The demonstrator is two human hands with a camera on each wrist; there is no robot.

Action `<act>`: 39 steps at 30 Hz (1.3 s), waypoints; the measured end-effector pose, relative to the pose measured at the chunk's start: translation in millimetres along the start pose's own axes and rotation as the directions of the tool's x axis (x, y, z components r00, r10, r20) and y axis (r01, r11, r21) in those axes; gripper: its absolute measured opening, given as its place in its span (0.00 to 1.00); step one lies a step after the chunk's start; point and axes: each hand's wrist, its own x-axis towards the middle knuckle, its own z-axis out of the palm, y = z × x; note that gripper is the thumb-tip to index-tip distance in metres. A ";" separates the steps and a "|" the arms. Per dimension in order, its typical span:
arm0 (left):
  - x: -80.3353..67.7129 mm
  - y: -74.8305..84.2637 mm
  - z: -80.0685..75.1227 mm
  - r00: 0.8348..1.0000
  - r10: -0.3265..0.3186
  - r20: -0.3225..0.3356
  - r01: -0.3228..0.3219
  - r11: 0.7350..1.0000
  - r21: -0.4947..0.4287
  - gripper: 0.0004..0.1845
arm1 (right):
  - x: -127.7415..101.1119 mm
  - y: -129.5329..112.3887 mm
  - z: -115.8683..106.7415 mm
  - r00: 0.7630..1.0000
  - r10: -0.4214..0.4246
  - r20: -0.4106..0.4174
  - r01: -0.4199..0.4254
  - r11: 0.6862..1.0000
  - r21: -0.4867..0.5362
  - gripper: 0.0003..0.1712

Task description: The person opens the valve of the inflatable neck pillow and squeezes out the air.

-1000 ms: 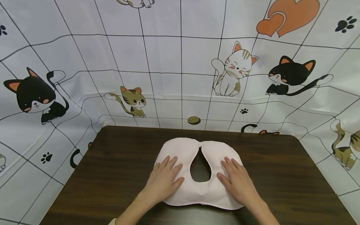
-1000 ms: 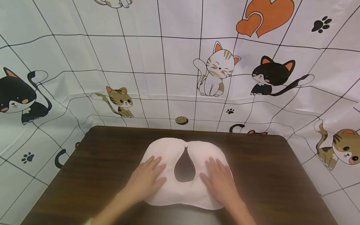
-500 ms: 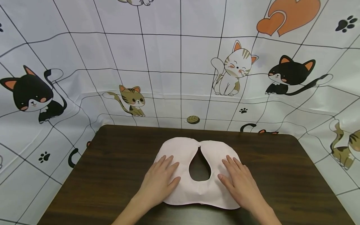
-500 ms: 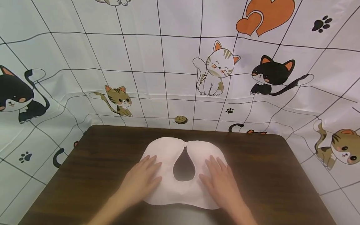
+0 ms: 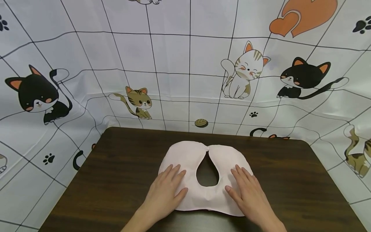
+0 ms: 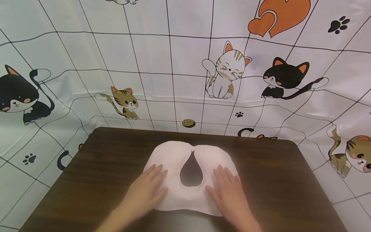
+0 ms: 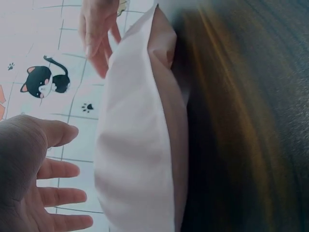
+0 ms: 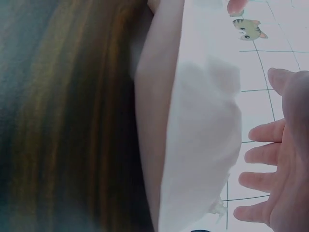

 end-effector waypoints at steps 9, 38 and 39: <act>-1.4 -2.8 15.1 0.999 -0.025 0.041 0.024 1.000 0.011 0.28 | -1.8 2.3 8.2 0.999 0.037 0.036 -0.036 0.999 -0.016 0.34; -9.8 3.7 12.1 0.998 0.008 0.061 -0.013 0.996 0.094 0.27 | -6.2 0.1 9.5 0.998 0.049 0.051 -0.047 0.999 -0.022 0.31; -10.4 4.0 11.4 0.998 0.013 0.055 -0.018 0.995 0.099 0.27 | -6.7 -0.2 8.2 0.998 0.047 0.047 -0.046 0.999 -0.019 0.31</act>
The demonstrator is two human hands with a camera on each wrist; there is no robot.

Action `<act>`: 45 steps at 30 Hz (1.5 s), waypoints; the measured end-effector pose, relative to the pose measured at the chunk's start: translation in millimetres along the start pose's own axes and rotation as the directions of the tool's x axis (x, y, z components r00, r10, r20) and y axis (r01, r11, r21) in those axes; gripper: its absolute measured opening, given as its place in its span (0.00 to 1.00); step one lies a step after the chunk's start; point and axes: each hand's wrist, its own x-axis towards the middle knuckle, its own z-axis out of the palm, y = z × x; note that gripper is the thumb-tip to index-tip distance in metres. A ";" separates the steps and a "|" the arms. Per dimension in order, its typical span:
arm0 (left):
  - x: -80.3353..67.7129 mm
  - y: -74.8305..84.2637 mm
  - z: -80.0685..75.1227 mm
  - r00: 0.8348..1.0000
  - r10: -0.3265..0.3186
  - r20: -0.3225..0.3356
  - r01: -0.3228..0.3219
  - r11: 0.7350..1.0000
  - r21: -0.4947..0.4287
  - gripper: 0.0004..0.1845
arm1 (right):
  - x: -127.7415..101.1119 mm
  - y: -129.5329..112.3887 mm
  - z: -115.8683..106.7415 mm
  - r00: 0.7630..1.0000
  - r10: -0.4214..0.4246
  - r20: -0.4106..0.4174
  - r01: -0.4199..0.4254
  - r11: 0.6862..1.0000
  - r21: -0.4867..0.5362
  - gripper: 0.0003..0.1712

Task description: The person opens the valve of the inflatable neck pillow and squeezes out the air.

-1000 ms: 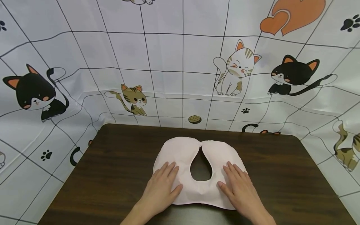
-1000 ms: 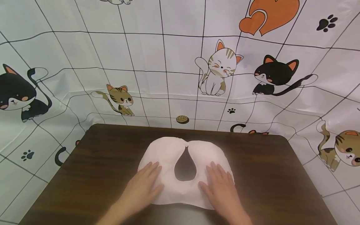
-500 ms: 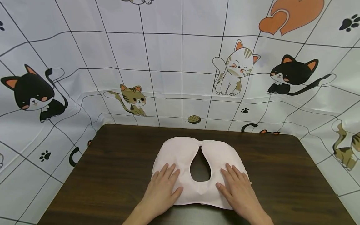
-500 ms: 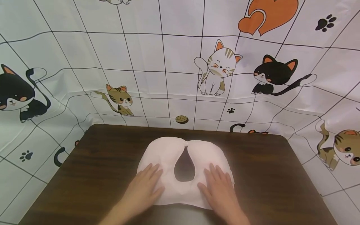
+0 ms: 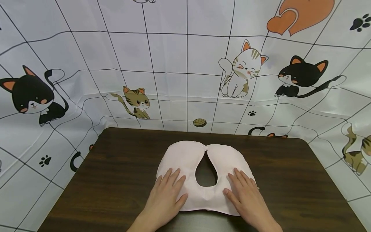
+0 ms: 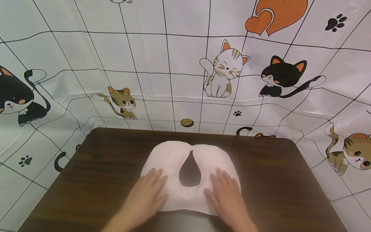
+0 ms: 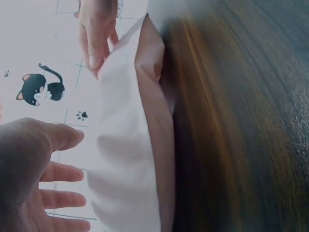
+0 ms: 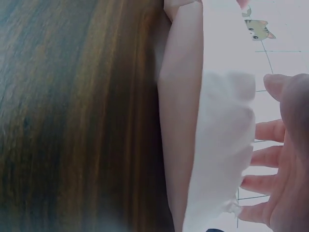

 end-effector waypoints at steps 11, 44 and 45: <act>-11.5 6.8 -6.6 0.994 0.057 -0.093 -0.051 0.997 0.065 0.26 | -10.0 -0.1 -2.4 0.997 -0.049 -0.058 0.050 0.999 0.016 0.31; -21.4 2.9 15.7 0.998 0.009 -0.055 -0.007 1.000 0.026 0.28 | -19.0 7.2 15.0 0.996 -0.060 -0.071 0.057 0.997 -0.042 0.35; -21.4 2.9 16.0 0.998 0.009 -0.057 -0.007 1.000 0.027 0.28 | -18.9 7.3 14.8 0.995 -0.063 -0.073 0.060 0.997 -0.042 0.35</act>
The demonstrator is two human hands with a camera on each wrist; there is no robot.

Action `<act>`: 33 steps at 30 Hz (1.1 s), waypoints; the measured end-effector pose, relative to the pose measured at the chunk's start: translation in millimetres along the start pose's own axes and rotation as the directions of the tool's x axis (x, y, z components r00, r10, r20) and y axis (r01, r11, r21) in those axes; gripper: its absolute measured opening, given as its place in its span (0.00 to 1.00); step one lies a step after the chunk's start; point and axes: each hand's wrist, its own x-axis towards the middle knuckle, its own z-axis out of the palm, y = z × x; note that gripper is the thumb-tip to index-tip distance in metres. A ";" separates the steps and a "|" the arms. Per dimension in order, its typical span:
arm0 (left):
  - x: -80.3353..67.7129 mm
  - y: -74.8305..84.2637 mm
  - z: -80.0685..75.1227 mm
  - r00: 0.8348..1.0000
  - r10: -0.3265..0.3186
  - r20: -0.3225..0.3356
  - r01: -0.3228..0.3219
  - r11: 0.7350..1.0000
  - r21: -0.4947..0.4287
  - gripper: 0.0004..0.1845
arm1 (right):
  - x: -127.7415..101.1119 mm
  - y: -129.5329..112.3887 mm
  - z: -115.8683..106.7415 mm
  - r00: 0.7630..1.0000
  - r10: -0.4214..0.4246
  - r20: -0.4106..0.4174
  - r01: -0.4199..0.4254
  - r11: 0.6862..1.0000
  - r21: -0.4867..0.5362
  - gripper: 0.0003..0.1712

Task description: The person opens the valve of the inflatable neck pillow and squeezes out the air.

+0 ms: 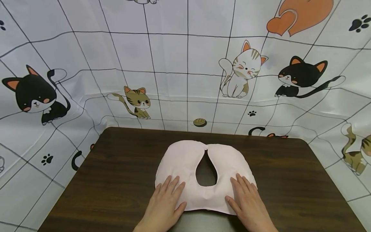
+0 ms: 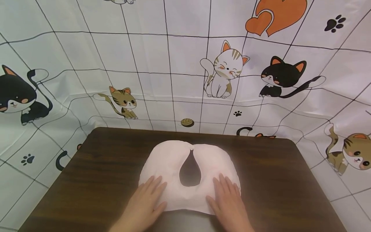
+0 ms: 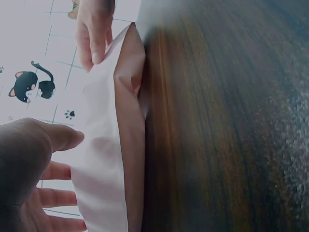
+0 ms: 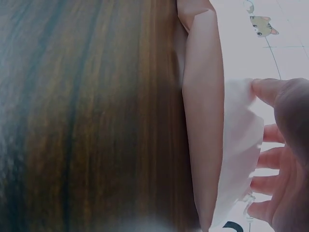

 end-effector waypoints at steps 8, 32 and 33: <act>2.0 -0.9 2.1 0.999 0.014 -0.032 -0.013 0.999 0.033 0.27 | 1.2 -1.0 -3.2 1.000 -0.012 0.002 0.012 1.000 -0.002 0.33; 15.1 25.7 7.4 0.908 0.301 -0.290 -0.300 0.953 0.050 0.25 | 6.5 -28.2 4.3 0.904 -0.317 -0.287 0.325 0.946 -0.020 0.34; 15.1 25.9 9.1 0.908 0.306 -0.284 -0.303 0.951 0.058 0.25 | 6.0 -29.5 6.2 0.901 -0.324 -0.290 0.332 0.943 -0.024 0.34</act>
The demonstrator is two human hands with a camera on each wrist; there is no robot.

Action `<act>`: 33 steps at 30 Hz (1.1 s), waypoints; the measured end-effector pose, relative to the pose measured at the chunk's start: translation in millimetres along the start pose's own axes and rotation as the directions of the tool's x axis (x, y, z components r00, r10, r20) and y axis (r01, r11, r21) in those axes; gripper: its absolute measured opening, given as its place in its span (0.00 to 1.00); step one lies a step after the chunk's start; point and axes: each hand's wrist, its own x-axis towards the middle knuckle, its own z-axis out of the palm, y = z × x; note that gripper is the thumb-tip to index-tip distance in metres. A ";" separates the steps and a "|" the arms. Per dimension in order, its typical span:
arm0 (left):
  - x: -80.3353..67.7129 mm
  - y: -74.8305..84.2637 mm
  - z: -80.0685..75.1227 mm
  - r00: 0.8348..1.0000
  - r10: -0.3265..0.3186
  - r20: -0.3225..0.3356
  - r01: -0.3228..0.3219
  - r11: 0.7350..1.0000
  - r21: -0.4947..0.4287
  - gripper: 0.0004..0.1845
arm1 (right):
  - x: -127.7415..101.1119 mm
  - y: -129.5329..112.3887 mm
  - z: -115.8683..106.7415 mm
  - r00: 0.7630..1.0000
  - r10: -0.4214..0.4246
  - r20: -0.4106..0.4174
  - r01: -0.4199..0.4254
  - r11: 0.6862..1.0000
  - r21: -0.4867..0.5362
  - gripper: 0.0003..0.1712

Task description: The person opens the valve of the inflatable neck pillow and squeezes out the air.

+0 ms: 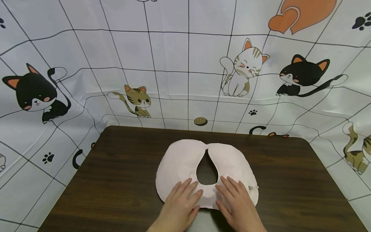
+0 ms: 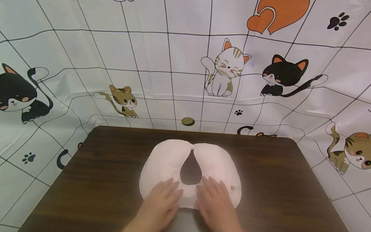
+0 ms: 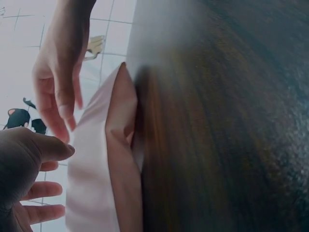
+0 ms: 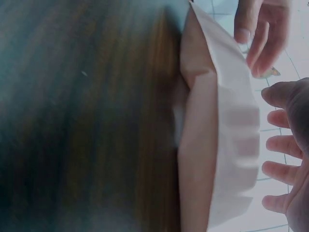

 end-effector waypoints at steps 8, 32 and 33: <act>-3.9 -3.0 11.3 0.999 0.035 0.004 -0.035 0.997 0.064 0.21 | -6.2 -1.0 13.3 1.000 -0.023 0.011 0.023 0.999 -0.038 0.35; -8.5 -5.2 16.8 0.997 0.000 0.080 -0.006 0.997 0.075 0.18 | -12.3 2.3 14.2 0.988 0.032 0.149 -0.027 0.999 -0.035 0.24; -8.4 -5.4 17.0 0.996 -0.007 0.086 0.001 0.998 0.067 0.17 | -11.2 2.0 13.1 0.988 0.030 0.150 -0.025 0.999 -0.034 0.22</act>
